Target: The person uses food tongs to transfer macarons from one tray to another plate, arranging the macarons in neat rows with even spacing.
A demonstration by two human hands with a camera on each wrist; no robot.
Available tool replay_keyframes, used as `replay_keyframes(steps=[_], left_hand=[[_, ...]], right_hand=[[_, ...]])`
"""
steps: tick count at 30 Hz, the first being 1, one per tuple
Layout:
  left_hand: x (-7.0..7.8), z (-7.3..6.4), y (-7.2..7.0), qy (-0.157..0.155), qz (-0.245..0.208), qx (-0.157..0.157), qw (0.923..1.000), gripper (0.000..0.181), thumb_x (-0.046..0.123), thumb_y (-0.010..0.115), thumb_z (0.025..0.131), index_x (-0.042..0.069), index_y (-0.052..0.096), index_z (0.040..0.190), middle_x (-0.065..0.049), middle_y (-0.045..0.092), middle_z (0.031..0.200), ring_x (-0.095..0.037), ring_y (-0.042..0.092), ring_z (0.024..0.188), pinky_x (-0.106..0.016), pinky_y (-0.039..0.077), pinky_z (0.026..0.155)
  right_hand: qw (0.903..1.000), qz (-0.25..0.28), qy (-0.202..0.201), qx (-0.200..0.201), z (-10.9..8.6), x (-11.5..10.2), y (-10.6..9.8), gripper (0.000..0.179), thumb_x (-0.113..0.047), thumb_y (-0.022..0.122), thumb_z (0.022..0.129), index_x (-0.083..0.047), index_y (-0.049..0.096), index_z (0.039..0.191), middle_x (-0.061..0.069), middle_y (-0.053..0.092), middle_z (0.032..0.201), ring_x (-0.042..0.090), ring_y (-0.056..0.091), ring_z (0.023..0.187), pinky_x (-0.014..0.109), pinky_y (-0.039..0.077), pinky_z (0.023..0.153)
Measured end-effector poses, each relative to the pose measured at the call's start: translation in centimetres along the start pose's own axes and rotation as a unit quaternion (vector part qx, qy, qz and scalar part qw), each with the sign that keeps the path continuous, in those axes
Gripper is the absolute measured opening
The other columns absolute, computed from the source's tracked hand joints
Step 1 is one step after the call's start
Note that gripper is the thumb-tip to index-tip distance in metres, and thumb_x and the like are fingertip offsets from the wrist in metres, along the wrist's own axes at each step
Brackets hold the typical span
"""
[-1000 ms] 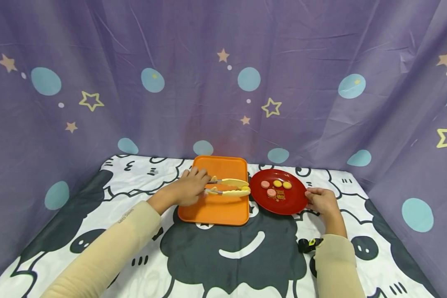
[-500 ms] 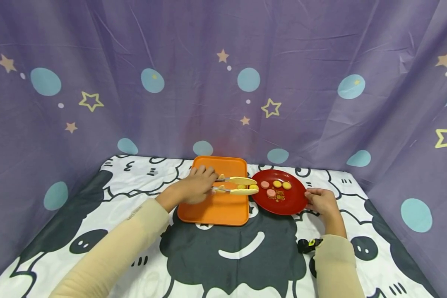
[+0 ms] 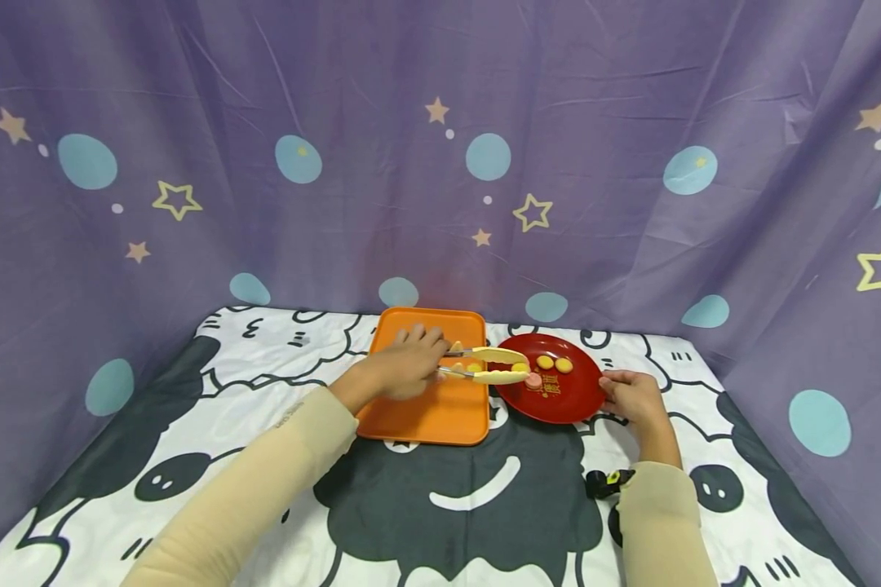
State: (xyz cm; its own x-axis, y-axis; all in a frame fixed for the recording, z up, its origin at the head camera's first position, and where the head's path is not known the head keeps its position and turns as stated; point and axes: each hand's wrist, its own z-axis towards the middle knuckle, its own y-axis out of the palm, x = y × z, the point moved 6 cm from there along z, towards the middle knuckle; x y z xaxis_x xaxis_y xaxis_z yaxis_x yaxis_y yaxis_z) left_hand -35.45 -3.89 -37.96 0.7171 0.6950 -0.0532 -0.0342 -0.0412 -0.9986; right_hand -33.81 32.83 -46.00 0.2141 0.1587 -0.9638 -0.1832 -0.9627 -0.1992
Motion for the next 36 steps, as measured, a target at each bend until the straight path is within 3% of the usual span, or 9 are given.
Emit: replay_keyframes(steps=[17,36], left_hand=[[1.6,2.6,0.1,0.002,0.007,0.005,1.0000,0.041,0.036,0.051,0.107,0.012,0.050,0.141,-0.001,0.042,0.123,-0.022,0.031,0.100,-0.035,0.026,0.081],[3.0,5.1,0.8,0.003,0.009,-0.027,0.9996,0.040,0.036,0.050,0.107,0.012,0.050,0.140,0.000,0.037,0.113,-0.022,0.030,0.099,-0.035,0.022,0.081]], right_hand=[[1.0000,0.000,0.003,0.002,-0.3,-0.2,0.0,0.041,-0.002,0.058,0.102,0.018,0.050,0.136,0.003,0.067,0.090,0.012,0.068,0.071,0.029,0.059,0.067],[0.9999,-0.009,0.000,0.008,-0.2,-0.1,0.1,0.038,-0.002,0.057,0.102,0.016,0.053,0.134,0.003,0.066,0.092,0.010,0.067,0.071,0.028,0.059,0.067]])
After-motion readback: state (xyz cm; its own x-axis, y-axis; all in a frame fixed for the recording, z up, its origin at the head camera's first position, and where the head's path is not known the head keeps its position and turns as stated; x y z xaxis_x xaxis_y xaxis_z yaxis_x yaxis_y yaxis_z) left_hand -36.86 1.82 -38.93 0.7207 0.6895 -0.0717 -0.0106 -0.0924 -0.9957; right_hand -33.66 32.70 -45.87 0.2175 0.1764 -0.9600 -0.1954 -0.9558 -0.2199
